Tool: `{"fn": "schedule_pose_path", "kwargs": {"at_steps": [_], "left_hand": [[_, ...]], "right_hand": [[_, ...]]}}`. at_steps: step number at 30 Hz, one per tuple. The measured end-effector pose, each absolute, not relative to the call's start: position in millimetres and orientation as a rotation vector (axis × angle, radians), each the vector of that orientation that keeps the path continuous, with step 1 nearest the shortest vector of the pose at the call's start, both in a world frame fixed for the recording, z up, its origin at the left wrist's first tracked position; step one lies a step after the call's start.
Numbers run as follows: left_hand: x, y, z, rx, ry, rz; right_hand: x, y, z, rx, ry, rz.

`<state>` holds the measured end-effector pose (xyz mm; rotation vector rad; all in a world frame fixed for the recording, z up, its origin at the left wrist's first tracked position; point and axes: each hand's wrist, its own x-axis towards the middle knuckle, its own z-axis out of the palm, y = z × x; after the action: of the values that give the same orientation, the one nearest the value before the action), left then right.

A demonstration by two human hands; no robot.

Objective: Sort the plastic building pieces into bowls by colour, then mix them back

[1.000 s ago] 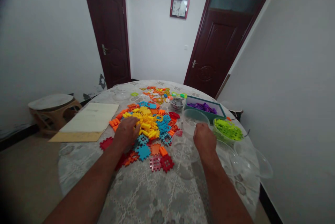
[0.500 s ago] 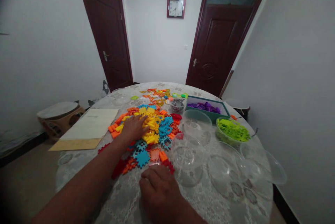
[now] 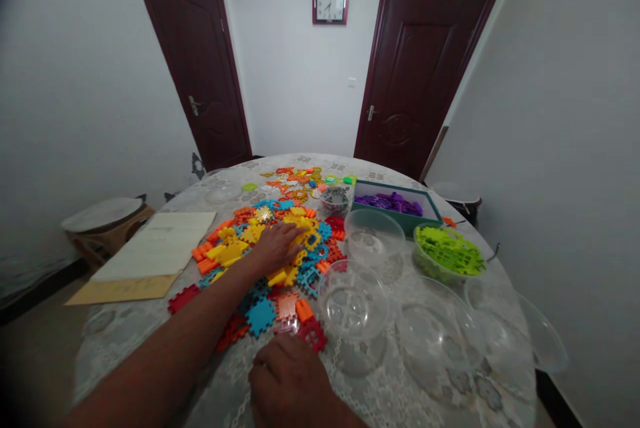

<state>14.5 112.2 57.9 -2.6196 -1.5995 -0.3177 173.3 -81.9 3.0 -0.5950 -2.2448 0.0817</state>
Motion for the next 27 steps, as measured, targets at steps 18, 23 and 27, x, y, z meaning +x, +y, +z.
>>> {"fn": "schedule_pose_path", "kwargs": {"at_steps": [18, 23, 27], "left_hand": [[-84, 67, 56, -2.371, -1.728, -0.445], [-109, 76, 53, -2.396, -1.858, -0.323], [-121, 58, 43, -2.380, -1.808, -0.397]], "right_hand": [[179, -93, 12, -0.743, -2.337, 0.284], [180, -92, 11, -0.777, -2.335, 0.247], [180, -91, 11, -0.790, -2.346, 0.242]]}}
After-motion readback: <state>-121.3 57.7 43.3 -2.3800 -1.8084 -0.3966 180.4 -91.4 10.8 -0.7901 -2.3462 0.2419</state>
